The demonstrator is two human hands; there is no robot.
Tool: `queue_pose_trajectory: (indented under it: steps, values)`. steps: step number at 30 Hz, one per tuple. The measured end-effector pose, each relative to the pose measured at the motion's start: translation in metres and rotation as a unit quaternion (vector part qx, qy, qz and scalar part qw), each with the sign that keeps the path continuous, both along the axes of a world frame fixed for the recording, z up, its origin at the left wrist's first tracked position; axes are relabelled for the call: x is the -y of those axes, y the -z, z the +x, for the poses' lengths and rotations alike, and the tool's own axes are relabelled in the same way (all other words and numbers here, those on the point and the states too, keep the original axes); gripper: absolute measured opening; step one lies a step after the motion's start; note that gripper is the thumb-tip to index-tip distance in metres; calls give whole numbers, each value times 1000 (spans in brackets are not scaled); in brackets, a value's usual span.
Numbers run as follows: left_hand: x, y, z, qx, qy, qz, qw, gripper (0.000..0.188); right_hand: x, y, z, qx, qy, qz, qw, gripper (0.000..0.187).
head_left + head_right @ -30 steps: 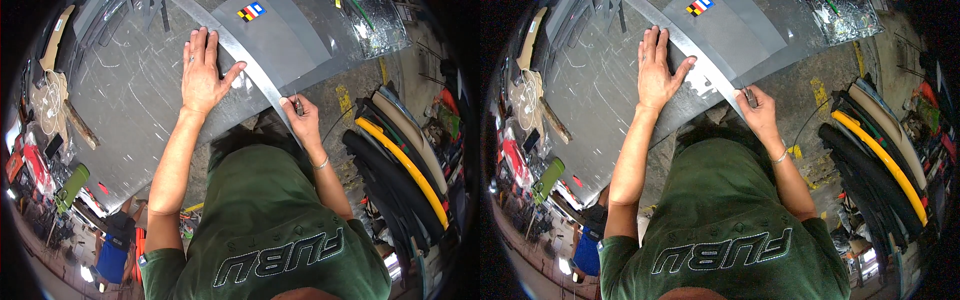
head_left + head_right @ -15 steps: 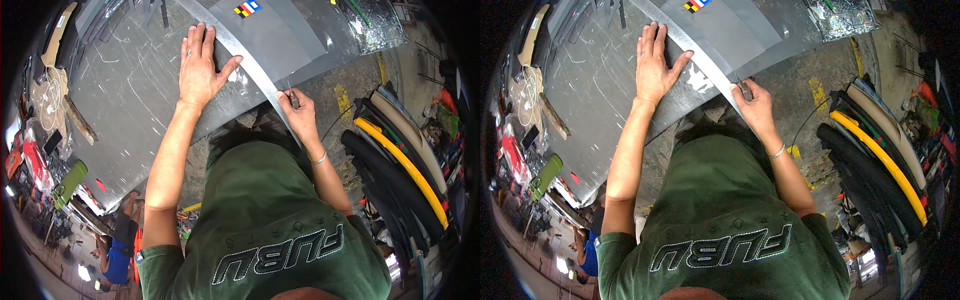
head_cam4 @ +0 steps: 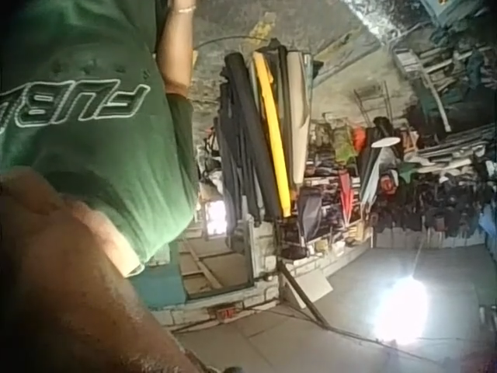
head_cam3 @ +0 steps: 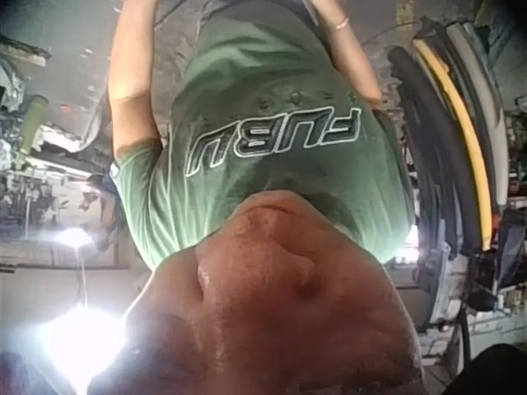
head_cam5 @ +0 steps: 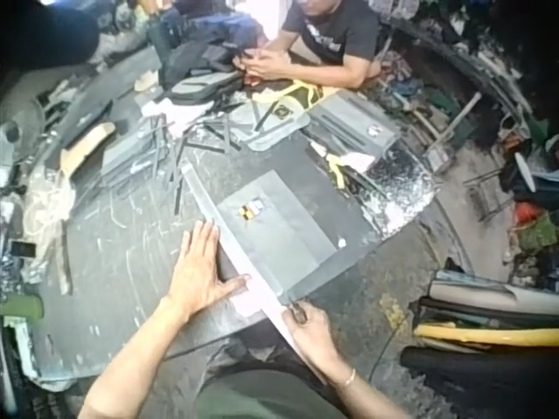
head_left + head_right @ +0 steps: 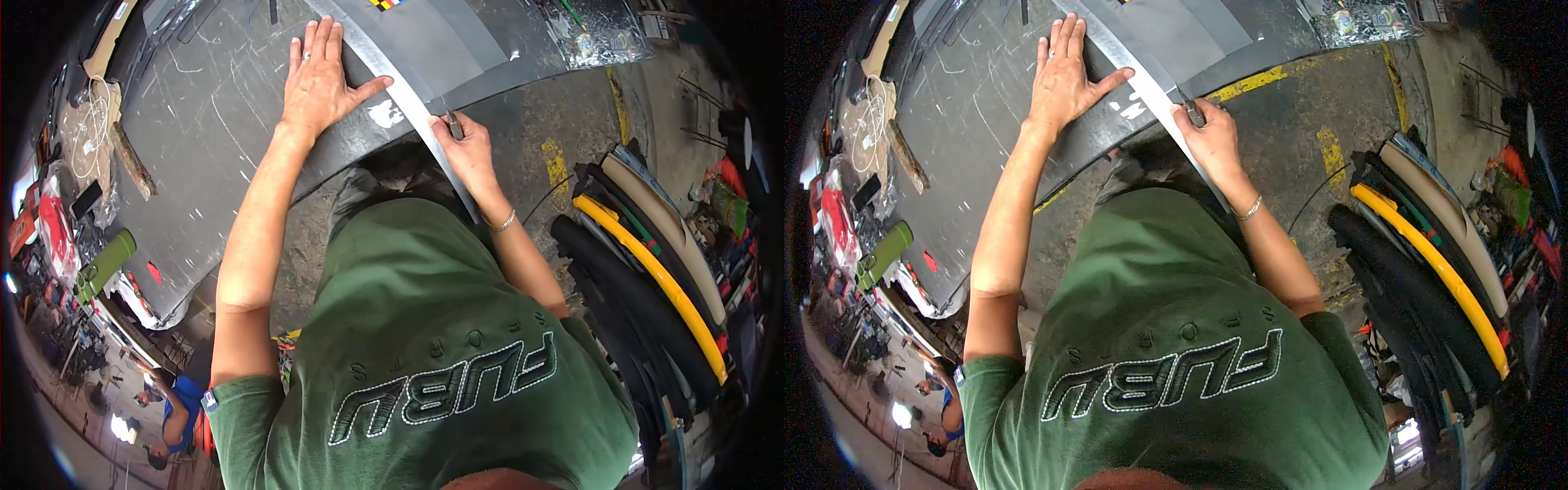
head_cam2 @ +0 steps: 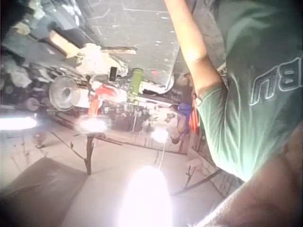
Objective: Measure and cut rectangular pieces of synthetic grey material using a metal ruler and a utility knife on a workbench.
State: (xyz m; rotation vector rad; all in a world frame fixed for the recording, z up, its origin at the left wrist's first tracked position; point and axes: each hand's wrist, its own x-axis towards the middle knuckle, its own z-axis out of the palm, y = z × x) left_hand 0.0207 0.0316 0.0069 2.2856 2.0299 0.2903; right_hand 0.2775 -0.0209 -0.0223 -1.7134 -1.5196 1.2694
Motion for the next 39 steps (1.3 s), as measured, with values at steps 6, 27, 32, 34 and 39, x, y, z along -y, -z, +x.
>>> queue_pose_trajectory:
  steps: [6, 27, 32, 34, 39]
  values:
    - [0, 3, -2, 49, 1, -15, 999, 120, -1, 5, 2, -4, -10, 1, 1000, 30]
    - [1, 13, -4, 61, -11, 2, 998, 124, -4, 0, 2, -25, -23, -15, 999, 30]
    - [1, 10, -2, 75, -8, 5, 997, 118, -3, 7, 2, -33, -13, -10, 999, 31]
    - [1, 10, -3, 68, -8, 4, 998, 117, -3, 8, 1, -35, -18, 35, 999, 30]
    - [1, 10, -2, 70, -9, 3, 998, 118, -4, 6, 3, -32, -24, -2, 999, 29]
